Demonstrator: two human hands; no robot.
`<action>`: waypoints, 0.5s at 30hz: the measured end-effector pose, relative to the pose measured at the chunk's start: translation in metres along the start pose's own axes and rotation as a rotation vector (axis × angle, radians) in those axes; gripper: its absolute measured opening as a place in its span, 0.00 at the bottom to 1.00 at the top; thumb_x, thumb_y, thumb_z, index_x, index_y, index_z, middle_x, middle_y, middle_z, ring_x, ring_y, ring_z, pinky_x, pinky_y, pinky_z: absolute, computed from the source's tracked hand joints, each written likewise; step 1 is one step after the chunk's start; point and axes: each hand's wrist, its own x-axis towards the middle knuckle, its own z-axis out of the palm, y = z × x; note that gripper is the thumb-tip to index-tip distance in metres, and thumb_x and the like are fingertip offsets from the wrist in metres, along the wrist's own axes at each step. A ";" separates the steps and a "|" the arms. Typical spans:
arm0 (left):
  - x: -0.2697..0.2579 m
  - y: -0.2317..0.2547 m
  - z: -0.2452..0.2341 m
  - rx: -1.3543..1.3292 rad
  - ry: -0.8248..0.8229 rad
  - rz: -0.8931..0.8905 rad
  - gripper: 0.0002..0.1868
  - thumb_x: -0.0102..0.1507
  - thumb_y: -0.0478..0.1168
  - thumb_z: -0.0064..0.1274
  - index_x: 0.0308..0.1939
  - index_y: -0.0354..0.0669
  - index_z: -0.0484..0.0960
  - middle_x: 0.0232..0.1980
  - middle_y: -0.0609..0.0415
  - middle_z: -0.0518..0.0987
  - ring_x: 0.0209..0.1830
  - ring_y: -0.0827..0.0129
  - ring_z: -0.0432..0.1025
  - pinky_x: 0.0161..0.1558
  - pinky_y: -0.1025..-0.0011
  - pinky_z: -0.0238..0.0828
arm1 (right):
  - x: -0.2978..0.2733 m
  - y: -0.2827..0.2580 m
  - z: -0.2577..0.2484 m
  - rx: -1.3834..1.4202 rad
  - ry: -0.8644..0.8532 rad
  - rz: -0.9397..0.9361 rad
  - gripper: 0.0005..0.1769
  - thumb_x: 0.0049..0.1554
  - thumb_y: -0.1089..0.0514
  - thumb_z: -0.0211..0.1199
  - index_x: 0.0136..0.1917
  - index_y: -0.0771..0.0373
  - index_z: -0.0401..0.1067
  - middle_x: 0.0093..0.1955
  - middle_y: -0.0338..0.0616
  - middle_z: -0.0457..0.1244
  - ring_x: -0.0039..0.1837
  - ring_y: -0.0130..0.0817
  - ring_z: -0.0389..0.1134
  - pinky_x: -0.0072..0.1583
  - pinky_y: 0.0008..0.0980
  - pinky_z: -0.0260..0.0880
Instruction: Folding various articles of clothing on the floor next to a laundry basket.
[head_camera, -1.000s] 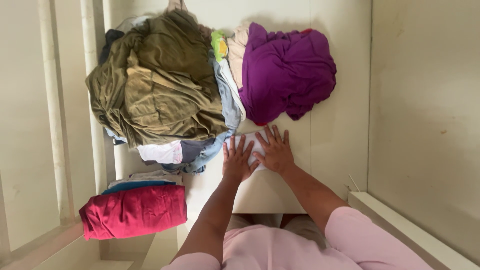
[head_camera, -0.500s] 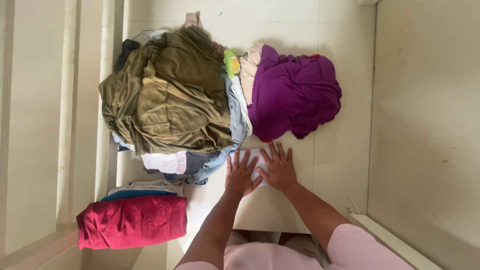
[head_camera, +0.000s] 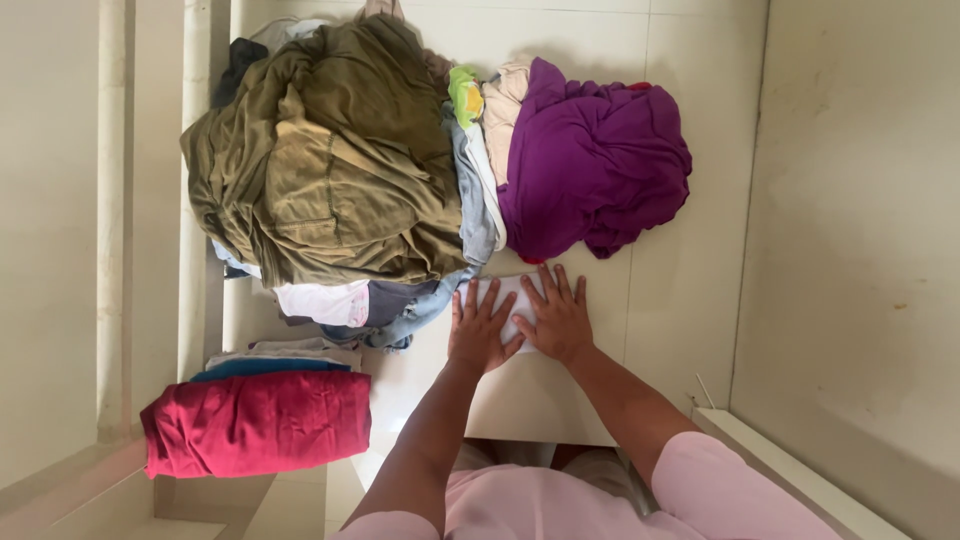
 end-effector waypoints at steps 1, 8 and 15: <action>0.000 0.000 0.000 0.000 0.002 0.001 0.43 0.62 0.70 0.42 0.78 0.63 0.59 0.84 0.53 0.45 0.84 0.43 0.29 0.76 0.38 0.21 | -0.001 0.001 0.003 -0.001 0.002 0.000 0.42 0.56 0.31 0.58 0.77 0.51 0.59 0.82 0.52 0.46 0.82 0.58 0.42 0.74 0.73 0.36; -0.013 -0.001 0.004 -0.057 0.059 -0.012 0.44 0.63 0.70 0.42 0.79 0.59 0.55 0.83 0.44 0.42 0.82 0.42 0.30 0.73 0.36 0.22 | -0.015 -0.008 0.006 0.033 0.055 0.214 0.52 0.54 0.27 0.61 0.80 0.56 0.51 0.83 0.58 0.39 0.83 0.57 0.38 0.74 0.72 0.36; -0.045 0.008 0.029 -0.759 0.383 -0.635 0.57 0.58 0.62 0.61 0.78 0.31 0.51 0.73 0.32 0.59 0.71 0.39 0.57 0.69 0.49 0.58 | -0.028 0.000 0.020 0.637 0.041 0.636 0.71 0.40 0.37 0.80 0.80 0.71 0.43 0.77 0.64 0.51 0.75 0.54 0.56 0.73 0.44 0.60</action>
